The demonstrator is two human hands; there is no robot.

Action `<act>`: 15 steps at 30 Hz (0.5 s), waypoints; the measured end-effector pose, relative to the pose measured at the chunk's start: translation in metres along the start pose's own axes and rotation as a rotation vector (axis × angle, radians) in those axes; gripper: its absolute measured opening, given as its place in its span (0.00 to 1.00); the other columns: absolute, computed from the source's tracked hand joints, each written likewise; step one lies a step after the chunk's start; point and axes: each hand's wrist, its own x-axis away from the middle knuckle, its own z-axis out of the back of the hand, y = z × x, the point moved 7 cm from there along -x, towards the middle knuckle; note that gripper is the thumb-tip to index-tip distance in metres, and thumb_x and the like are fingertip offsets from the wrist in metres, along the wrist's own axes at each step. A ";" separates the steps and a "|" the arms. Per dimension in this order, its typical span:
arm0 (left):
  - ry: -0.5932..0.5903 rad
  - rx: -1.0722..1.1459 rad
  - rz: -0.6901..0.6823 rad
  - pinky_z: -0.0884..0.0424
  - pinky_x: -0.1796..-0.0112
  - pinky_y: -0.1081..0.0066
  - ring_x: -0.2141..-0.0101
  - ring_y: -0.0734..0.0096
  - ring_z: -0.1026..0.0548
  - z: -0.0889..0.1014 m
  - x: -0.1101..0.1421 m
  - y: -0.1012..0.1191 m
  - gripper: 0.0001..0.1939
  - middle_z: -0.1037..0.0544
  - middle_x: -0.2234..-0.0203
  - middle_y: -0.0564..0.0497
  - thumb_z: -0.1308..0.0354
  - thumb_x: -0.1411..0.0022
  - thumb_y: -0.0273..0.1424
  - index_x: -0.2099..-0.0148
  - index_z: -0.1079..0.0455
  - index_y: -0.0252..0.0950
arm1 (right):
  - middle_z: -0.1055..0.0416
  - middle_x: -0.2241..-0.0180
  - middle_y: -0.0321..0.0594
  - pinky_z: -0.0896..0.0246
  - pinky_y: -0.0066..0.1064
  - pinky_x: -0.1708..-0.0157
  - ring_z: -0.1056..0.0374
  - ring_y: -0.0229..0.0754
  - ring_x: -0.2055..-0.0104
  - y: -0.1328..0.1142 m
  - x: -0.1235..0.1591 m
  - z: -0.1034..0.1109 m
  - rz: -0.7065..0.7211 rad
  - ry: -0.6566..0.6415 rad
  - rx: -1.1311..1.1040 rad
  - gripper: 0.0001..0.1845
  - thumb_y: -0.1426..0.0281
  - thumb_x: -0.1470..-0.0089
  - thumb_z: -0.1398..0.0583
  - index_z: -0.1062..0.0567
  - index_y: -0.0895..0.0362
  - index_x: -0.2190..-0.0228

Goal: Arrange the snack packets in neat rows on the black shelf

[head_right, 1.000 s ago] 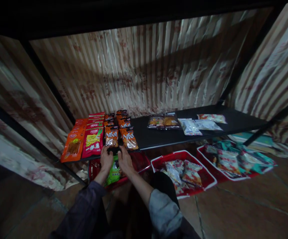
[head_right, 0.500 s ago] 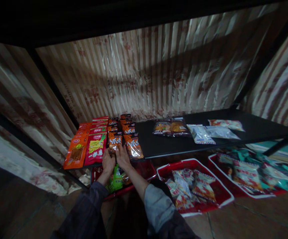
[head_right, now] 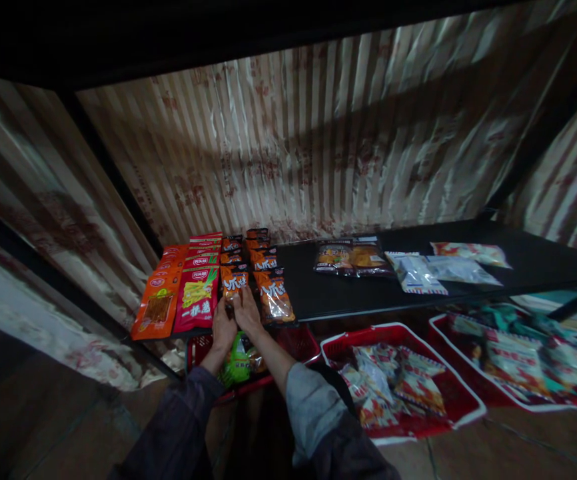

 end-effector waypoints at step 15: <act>0.047 -0.015 -0.033 0.37 0.47 0.63 0.44 0.59 0.35 0.001 -0.015 -0.007 0.25 0.31 0.47 0.36 0.50 0.42 0.29 0.43 0.39 0.29 | 0.47 0.37 0.45 0.63 0.38 0.36 0.55 0.43 0.34 -0.002 -0.010 -0.005 0.118 0.063 0.049 0.30 0.58 0.41 0.54 0.37 0.60 0.43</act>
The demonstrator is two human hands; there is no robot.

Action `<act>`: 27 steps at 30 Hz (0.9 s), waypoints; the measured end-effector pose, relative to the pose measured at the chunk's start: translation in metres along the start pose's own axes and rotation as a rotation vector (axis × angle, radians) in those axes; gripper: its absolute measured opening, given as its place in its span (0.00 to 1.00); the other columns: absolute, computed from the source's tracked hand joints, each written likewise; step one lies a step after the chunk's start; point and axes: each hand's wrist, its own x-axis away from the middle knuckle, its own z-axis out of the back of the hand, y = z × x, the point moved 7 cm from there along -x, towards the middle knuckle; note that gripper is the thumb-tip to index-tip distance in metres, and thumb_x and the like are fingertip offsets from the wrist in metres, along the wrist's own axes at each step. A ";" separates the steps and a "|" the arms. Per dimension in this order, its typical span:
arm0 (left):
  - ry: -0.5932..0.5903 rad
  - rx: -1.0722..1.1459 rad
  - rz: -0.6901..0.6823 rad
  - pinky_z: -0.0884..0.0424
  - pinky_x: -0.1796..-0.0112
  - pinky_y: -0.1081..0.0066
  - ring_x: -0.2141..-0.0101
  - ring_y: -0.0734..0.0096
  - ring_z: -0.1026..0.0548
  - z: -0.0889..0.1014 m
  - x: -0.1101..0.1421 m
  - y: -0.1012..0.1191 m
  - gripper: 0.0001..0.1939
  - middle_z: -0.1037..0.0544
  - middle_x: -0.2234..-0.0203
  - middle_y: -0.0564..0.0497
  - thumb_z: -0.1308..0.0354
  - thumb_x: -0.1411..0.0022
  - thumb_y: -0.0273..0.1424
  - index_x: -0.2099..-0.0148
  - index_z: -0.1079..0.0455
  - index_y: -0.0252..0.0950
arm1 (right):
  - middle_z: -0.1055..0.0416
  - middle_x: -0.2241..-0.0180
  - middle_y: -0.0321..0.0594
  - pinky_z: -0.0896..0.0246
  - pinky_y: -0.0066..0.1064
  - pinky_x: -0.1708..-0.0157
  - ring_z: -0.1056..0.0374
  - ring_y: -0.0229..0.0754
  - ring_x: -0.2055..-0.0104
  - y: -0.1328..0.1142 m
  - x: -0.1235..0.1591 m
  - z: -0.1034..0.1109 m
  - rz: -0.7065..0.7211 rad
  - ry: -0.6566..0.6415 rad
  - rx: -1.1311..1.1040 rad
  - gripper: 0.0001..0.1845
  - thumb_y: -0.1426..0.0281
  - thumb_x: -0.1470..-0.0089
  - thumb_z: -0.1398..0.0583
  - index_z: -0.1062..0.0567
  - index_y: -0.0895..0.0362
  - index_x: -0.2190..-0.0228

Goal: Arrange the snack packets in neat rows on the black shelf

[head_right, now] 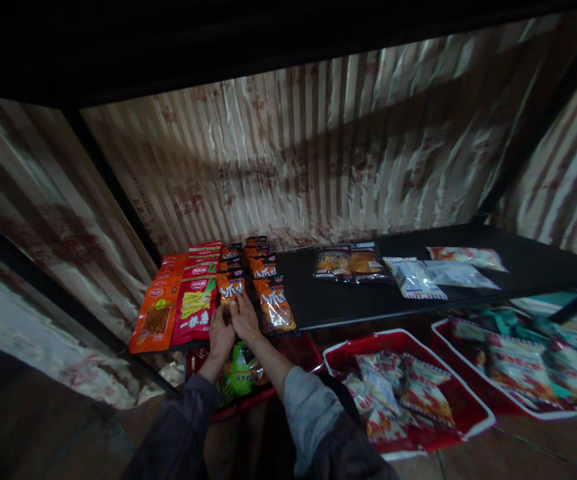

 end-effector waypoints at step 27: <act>-0.014 -0.014 0.001 0.42 0.42 0.62 0.41 0.60 0.40 0.002 0.016 0.004 0.31 0.35 0.44 0.38 0.50 0.49 0.19 0.40 0.40 0.32 | 0.45 0.38 0.44 0.65 0.36 0.36 0.57 0.42 0.34 0.002 0.008 0.002 0.043 -0.062 0.041 0.31 0.57 0.41 0.55 0.39 0.61 0.42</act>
